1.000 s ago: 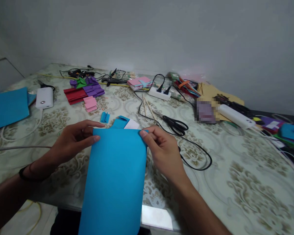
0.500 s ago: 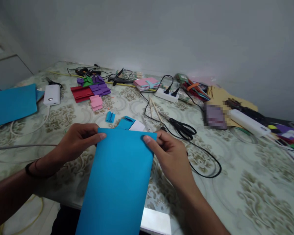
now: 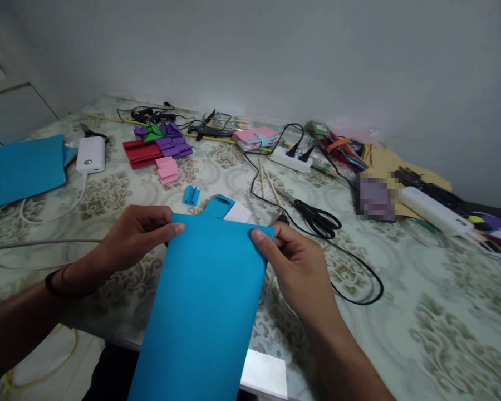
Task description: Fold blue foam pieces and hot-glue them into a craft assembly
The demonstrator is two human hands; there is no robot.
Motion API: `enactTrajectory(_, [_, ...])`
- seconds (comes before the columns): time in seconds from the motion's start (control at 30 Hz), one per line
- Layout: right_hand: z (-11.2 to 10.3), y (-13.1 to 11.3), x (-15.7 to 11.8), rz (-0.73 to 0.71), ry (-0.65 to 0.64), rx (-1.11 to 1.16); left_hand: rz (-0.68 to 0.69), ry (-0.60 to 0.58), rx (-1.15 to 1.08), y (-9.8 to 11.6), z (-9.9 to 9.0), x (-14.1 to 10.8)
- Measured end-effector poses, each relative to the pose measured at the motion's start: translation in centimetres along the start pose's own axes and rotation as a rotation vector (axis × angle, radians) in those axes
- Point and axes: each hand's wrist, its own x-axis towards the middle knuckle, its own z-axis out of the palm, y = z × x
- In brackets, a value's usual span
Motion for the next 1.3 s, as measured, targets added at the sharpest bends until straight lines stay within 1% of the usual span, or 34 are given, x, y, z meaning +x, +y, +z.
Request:
enactTrajectory(0.13, [0.4,-0.6,-0.1,0.000,-0.023,0.065,-0.009,-0.011,0.004,0.0,0.0,0.0])
enactTrajectory(0.33, [0.7,-1.0,-0.3,-0.022,0.009,0.092,-0.032,-0.049,-0.018,-0.1,-0.1,0.0])
enactTrajectory(0.5, [0.4,-0.7,-0.1,-0.035,0.096,0.126,-0.070,-0.191,-0.031,-0.4,0.1,-0.2])
enactTrajectory(0.57, [0.3,-0.7,-0.1,-0.023,0.111,0.147,-0.094,-0.214,0.003,-0.6,0.2,-0.3])
enactTrajectory(0.6, [0.3,-0.7,-0.1,-0.011,0.112,0.161,-0.102,-0.207,0.019,-0.6,0.2,-0.3])
enactTrajectory(0.67, [0.4,-0.8,-0.1,0.032,0.077,0.196,-0.107,-0.157,0.031,-0.7,0.3,-0.3])
enactTrajectory(0.8, [0.8,-0.6,0.0,0.174,-0.089,0.256,-0.093,-0.032,0.044,-0.9,0.2,-0.2])
enactTrajectory(0.9, [1.1,-0.3,0.1,0.245,-0.125,0.257,-0.096,-0.012,0.081,-1.0,0.0,-0.2])
enactTrajectory(1.0, [1.2,-0.1,0.1,0.223,-0.124,0.261,-0.109,-0.016,0.094,-0.9,0.0,-0.2])
enactTrajectory(1.17, [0.9,0.1,0.0,0.159,-0.140,0.256,-0.129,0.007,0.047,-0.6,0.3,-0.1])
enactTrajectory(1.3, [0.9,0.2,0.1,0.140,-0.161,0.254,-0.128,0.009,0.049,-0.6,0.3,-0.2])
